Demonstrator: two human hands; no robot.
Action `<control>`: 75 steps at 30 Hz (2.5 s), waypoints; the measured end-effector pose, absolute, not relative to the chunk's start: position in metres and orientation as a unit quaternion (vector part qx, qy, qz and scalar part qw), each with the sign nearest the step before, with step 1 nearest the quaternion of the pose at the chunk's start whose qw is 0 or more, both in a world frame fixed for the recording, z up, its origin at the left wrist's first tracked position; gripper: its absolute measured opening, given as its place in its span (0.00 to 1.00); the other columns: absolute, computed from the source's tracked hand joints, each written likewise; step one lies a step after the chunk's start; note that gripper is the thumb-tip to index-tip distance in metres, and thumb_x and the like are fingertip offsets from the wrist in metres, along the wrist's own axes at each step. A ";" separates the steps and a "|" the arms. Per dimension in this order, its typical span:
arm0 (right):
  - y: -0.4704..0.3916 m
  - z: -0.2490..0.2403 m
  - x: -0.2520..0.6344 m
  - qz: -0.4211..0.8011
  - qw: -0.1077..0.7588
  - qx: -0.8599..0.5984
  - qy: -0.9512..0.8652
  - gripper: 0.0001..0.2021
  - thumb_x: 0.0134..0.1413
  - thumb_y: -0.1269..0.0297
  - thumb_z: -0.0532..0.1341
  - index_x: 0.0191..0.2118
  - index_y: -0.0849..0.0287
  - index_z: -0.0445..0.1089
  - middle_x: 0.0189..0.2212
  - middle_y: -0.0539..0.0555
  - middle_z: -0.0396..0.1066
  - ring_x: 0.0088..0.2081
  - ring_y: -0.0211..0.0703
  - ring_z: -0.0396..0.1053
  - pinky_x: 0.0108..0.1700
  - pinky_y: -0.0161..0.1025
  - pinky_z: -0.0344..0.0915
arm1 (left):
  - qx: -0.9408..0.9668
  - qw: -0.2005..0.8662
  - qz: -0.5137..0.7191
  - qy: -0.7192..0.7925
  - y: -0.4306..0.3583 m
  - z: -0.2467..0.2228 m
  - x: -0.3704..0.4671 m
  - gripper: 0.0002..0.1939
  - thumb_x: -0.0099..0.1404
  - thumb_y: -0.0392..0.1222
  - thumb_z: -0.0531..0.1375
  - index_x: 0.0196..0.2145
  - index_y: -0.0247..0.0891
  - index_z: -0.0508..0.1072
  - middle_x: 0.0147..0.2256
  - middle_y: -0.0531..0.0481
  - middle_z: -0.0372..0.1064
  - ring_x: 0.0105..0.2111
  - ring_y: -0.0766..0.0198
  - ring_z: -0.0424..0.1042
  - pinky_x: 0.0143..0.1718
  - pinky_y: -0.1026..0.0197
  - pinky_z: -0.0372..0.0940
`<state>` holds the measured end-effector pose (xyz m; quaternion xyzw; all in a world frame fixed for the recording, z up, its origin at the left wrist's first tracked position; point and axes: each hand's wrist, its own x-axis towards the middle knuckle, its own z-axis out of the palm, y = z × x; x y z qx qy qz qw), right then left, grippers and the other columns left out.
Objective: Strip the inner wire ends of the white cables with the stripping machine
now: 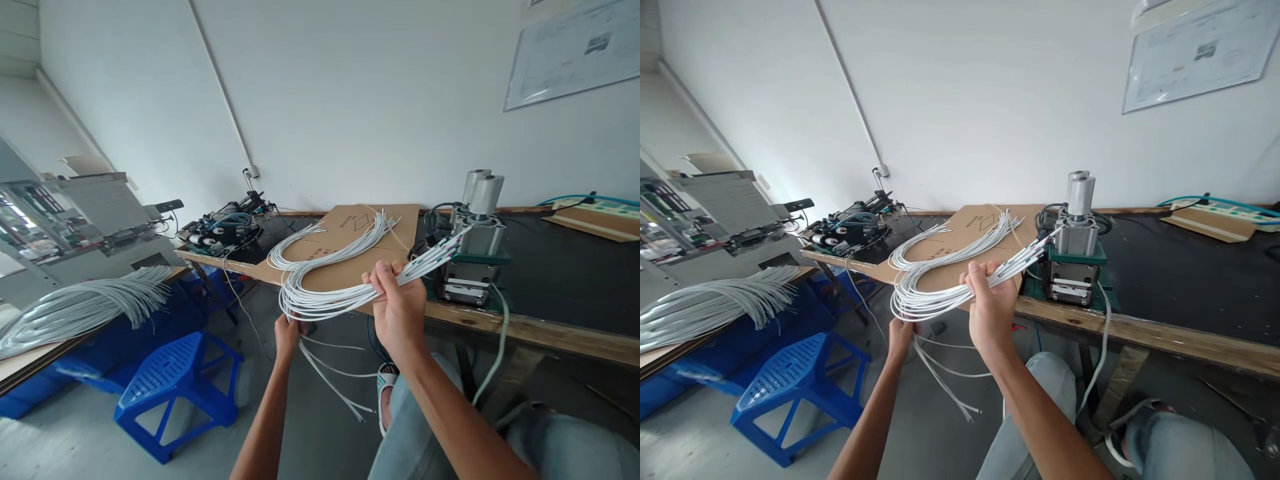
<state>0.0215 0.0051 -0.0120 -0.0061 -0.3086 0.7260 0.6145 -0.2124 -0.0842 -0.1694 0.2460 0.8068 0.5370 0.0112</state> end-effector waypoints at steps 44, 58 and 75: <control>-0.013 -0.087 0.060 0.811 0.536 -0.129 -0.196 0.22 0.45 0.57 0.76 0.24 0.55 0.59 0.19 0.41 0.56 0.24 0.35 0.52 0.34 0.37 0.60 | 0.760 -0.205 0.153 0.598 -0.093 -0.092 -0.060 0.35 0.58 0.48 0.69 0.60 0.35 0.65 0.51 0.34 0.75 0.49 0.40 0.76 0.49 0.43 0.70; -0.016 -0.110 0.065 0.734 0.565 -0.192 -0.325 0.16 0.53 0.50 0.72 0.38 0.56 0.73 0.34 0.53 0.74 0.39 0.47 0.73 0.39 0.38 0.70 | 0.662 0.056 0.115 0.739 -0.050 -0.045 -0.068 0.13 0.66 0.48 0.61 0.27 0.46 0.61 0.23 0.53 0.74 0.25 0.52 0.78 0.25 0.63 0.57; 0.014 -0.105 0.078 0.694 0.604 -0.206 -0.333 0.16 0.54 0.48 0.69 0.31 0.55 0.74 0.24 0.49 0.67 0.26 0.42 0.66 0.20 0.33 0.66 | 0.705 0.115 0.176 0.678 -0.048 -0.054 -0.073 0.13 0.72 0.51 0.53 0.36 0.43 0.71 0.30 0.46 0.80 0.31 0.50 0.79 0.32 0.60 0.64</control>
